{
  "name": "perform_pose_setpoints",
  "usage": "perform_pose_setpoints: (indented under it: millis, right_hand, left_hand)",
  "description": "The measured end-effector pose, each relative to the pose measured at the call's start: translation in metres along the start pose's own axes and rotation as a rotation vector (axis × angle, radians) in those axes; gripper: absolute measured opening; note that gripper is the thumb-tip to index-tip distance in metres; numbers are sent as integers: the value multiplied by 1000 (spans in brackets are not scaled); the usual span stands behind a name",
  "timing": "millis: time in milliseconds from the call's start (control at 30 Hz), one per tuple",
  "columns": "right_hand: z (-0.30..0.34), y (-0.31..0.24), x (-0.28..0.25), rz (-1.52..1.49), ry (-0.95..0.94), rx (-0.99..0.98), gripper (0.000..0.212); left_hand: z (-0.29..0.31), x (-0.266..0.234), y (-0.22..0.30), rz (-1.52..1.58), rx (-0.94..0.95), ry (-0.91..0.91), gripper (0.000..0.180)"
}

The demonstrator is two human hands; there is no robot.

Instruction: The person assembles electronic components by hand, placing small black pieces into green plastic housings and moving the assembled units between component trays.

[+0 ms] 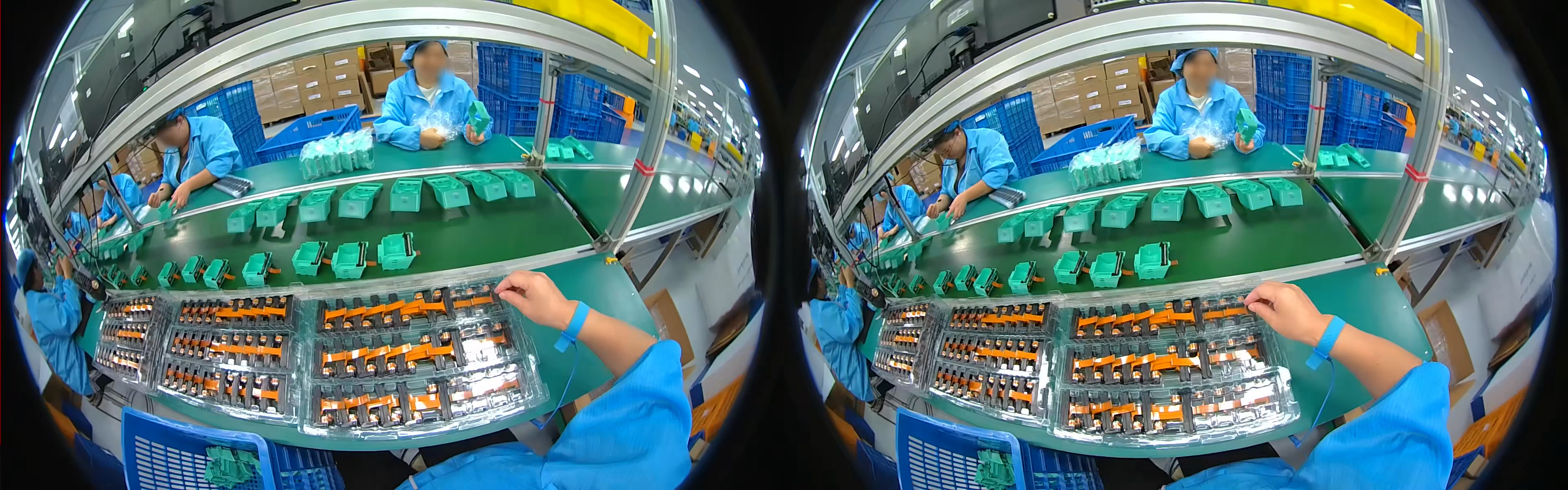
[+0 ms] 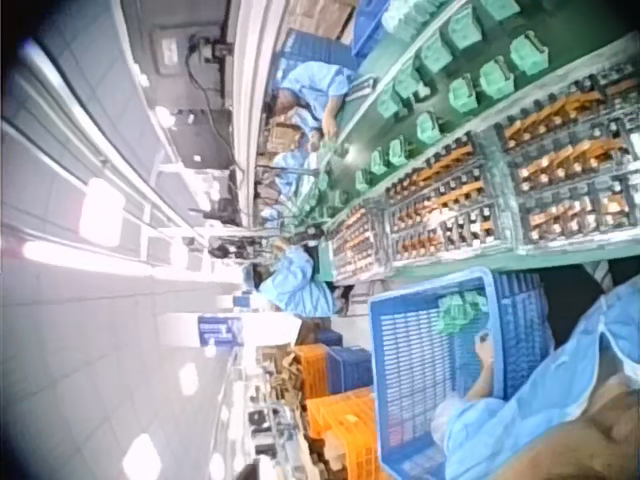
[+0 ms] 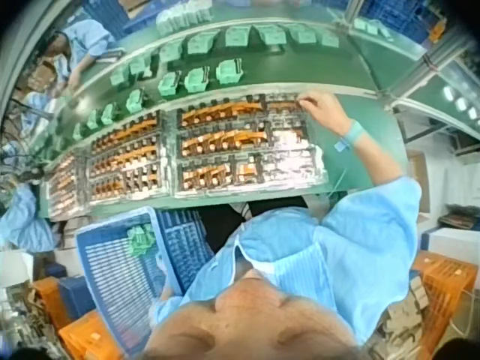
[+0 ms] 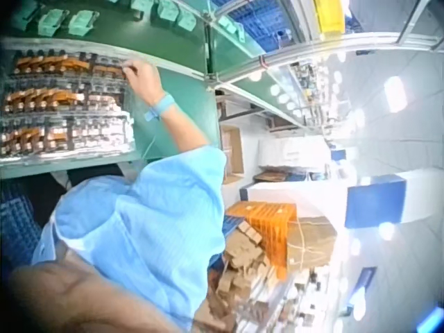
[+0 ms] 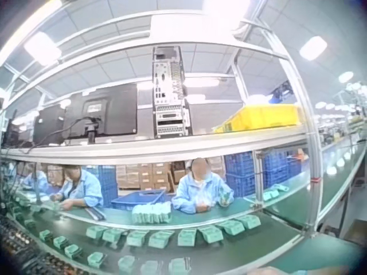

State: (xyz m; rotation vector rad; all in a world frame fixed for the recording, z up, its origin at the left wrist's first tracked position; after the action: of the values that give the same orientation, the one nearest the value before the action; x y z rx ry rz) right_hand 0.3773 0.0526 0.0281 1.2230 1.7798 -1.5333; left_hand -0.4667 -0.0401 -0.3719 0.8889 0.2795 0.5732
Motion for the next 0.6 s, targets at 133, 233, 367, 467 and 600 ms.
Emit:
perform_pose_setpoints:
  millis: [133,233,367,467,600]
  right_hand:
    - [17,-9,-8,195,53,-216,8]
    - [14,-27,3,206,55,-378,10]
    - [-4,-58,29,171,56,-550,13]
    - [-17,-69,59,359,-37,-704,23]
    - [-30,-65,64,454,-23,-693,15]
  left_hand:
    - [63,72,83,160,77,-88,37]
    - [184,140,204,597,389,-365,41]
    - [302,230,280,732,451,-766,42]
    - [346,302,269,757,234,-884,33]
    - [361,407,217,575,-55,-1089,50]
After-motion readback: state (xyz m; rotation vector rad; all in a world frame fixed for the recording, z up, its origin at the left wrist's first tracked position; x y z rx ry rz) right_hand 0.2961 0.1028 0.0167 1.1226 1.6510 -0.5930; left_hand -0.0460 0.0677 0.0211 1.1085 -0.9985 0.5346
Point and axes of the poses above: each hand's wrist, its own z-axis away from the middle knuckle, its own x-axis out of the palm, y = z × x, the point moved 10 cm from there along -z, towards the middle knuckle, and after that the axes turned 8 degrees about z, right-handed, at the moved point
